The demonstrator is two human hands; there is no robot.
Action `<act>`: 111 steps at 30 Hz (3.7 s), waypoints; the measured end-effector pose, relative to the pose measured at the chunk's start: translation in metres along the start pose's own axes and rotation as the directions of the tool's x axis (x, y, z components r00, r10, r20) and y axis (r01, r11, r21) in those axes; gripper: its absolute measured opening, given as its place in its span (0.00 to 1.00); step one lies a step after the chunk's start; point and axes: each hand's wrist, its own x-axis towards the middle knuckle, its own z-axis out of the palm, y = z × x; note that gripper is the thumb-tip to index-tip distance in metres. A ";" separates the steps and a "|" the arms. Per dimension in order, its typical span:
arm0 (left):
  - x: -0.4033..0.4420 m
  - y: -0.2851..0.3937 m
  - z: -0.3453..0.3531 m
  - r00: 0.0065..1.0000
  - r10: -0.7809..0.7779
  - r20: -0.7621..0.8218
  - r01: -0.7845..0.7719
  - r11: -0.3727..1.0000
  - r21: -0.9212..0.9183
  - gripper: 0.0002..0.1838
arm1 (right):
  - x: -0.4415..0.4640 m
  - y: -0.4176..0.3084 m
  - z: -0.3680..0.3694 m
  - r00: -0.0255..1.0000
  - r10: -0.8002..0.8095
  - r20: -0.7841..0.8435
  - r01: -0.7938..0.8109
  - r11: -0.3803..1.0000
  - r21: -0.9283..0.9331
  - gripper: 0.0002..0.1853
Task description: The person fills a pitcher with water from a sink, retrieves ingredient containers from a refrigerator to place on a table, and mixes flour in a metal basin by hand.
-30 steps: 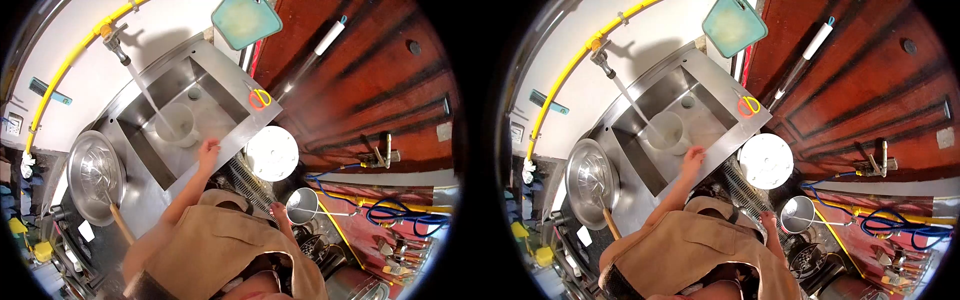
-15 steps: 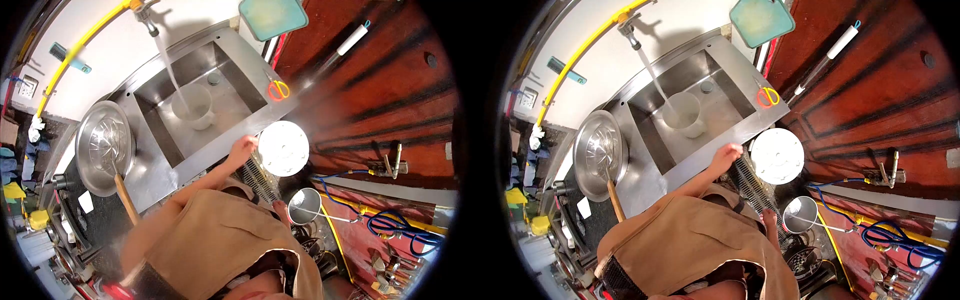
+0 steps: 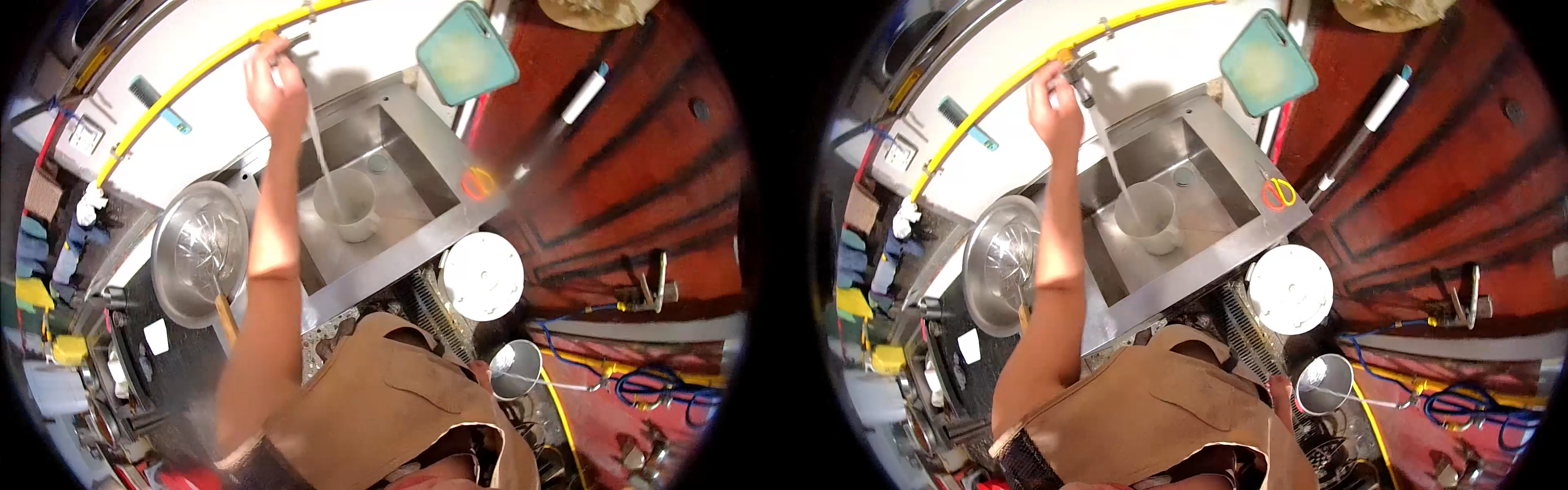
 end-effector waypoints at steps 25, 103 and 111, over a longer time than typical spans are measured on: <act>0.015 -0.131 0.060 0.830 -0.165 0.532 -0.308 0.659 0.686 0.20 | -0.098 -0.179 0.010 0.873 -0.345 -0.344 0.484 0.697 0.529 0.08; 0.006 -0.108 0.052 0.774 -0.171 0.610 -0.376 0.651 0.659 0.27 | -0.114 -0.156 0.007 0.893 -0.310 -0.326 0.438 0.764 0.474 0.10; 0.009 -0.131 0.057 0.757 -0.146 0.637 -0.439 0.608 0.661 0.28 | -0.110 -0.154 0.009 0.886 -0.298 -0.355 0.447 0.751 0.486 0.10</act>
